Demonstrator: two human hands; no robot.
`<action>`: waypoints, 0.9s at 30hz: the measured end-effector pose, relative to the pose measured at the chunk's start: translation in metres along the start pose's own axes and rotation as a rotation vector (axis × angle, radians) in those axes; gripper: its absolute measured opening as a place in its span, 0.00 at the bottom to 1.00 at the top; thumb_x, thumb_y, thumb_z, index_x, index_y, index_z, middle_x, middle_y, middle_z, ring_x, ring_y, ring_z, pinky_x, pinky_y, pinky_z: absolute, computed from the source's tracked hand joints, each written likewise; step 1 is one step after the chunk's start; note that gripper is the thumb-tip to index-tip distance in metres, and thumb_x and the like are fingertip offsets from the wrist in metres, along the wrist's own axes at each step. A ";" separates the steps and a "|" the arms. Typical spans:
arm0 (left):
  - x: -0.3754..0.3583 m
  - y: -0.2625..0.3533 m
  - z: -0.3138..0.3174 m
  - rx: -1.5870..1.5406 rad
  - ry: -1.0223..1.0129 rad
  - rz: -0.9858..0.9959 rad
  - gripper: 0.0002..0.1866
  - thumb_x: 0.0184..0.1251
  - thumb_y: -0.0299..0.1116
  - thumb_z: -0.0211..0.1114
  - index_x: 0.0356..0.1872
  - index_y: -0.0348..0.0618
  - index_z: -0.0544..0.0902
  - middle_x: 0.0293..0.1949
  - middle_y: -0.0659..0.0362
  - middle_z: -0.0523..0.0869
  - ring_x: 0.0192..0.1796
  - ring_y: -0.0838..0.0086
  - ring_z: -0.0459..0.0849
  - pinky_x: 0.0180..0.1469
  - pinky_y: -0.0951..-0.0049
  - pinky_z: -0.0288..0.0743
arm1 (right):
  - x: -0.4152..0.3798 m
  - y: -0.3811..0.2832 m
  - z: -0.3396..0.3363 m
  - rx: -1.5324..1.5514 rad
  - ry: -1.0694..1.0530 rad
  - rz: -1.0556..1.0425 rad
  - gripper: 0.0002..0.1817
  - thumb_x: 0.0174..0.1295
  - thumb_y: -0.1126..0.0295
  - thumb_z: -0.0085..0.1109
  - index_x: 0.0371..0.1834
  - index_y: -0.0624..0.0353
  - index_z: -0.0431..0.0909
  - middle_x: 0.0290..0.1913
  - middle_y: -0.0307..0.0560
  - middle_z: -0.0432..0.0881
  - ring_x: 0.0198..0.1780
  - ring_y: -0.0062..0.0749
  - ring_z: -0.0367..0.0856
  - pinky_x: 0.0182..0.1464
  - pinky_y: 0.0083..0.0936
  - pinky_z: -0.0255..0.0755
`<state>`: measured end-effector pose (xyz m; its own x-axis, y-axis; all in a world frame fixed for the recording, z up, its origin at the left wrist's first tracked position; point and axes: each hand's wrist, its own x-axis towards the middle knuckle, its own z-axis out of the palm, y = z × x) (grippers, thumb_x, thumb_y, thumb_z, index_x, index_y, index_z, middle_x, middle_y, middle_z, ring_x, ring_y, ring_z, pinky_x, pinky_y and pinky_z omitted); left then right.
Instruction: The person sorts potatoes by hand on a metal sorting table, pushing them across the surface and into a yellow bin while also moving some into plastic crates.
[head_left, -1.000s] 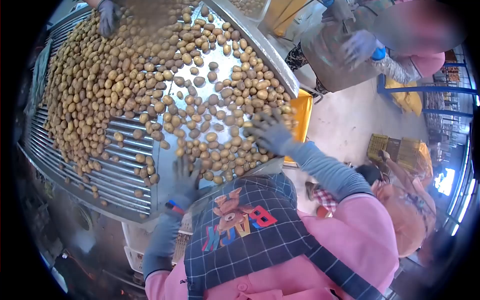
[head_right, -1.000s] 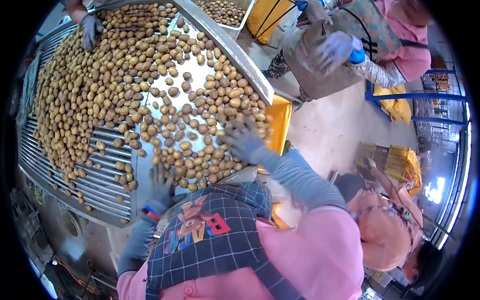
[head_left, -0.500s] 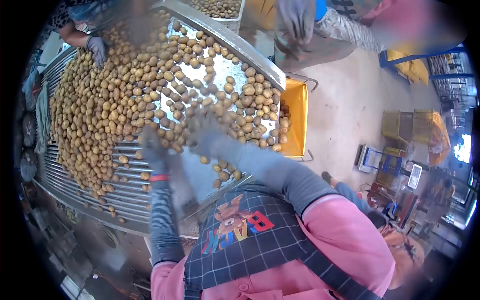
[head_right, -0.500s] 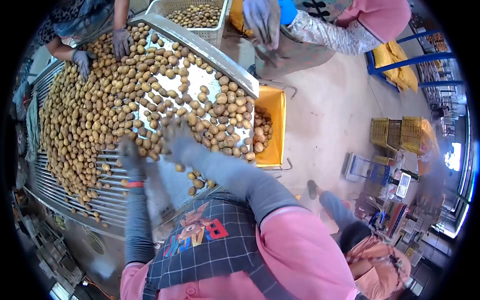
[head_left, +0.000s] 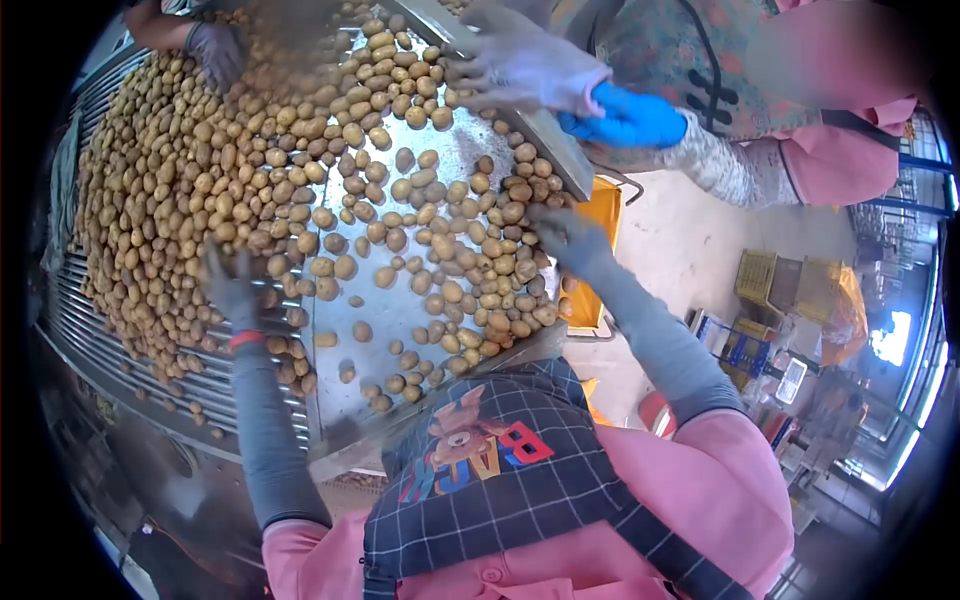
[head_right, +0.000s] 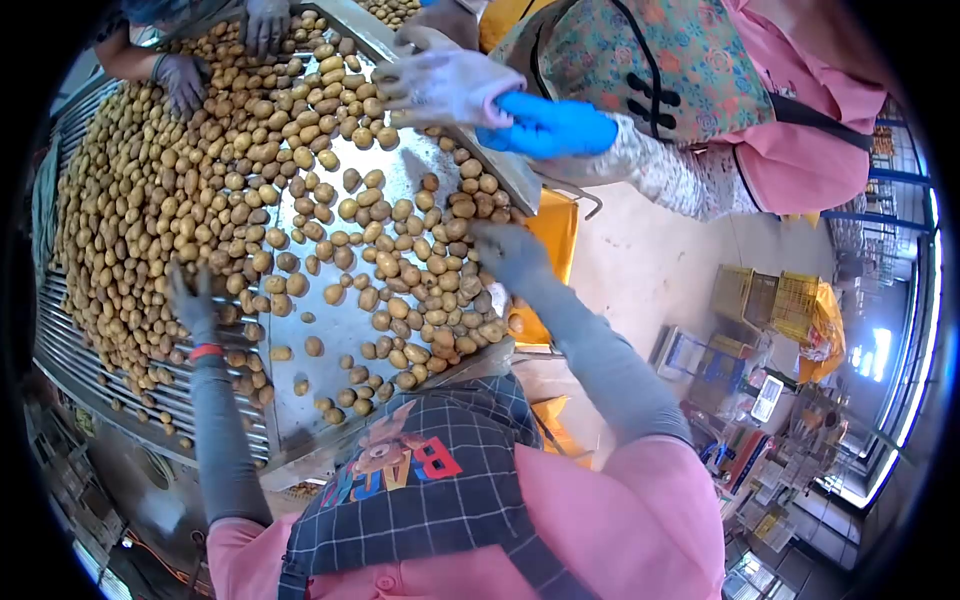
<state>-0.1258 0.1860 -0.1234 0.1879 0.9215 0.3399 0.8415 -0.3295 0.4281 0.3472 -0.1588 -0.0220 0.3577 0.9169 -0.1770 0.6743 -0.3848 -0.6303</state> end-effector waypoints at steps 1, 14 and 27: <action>-0.020 0.035 0.000 -0.087 -0.022 0.080 0.35 0.66 0.50 0.68 0.74 0.57 0.70 0.72 0.43 0.69 0.74 0.46 0.65 0.71 0.50 0.66 | 0.023 -0.020 -0.002 0.029 0.048 0.300 0.14 0.66 0.62 0.54 0.53 0.42 0.83 0.51 0.45 0.85 0.48 0.45 0.85 0.49 0.41 0.79; -0.252 0.131 -0.100 -0.336 -0.221 0.243 0.19 0.62 0.29 0.64 0.56 0.44 0.82 0.64 0.50 0.79 0.69 0.48 0.72 0.70 0.47 0.66 | 0.028 -0.007 0.016 0.276 -0.155 0.183 0.18 0.67 0.66 0.55 0.59 0.50 0.81 0.55 0.45 0.85 0.53 0.35 0.83 0.57 0.26 0.75; -0.272 0.174 -0.119 -0.144 -0.694 -0.575 0.22 0.71 0.38 0.59 0.65 0.48 0.78 0.46 0.48 0.88 0.49 0.53 0.86 0.54 0.58 0.79 | -0.008 -0.055 0.118 -0.165 0.220 -0.341 0.19 0.52 0.71 0.63 0.50 0.44 0.83 0.64 0.44 0.78 0.66 0.48 0.71 0.66 0.44 0.66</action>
<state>-0.0908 -0.1463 -0.0414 0.0607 0.8532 -0.5181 0.8372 0.2391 0.4919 0.2308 -0.1328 -0.0750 0.2137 0.9568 0.1973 0.8656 -0.0918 -0.4922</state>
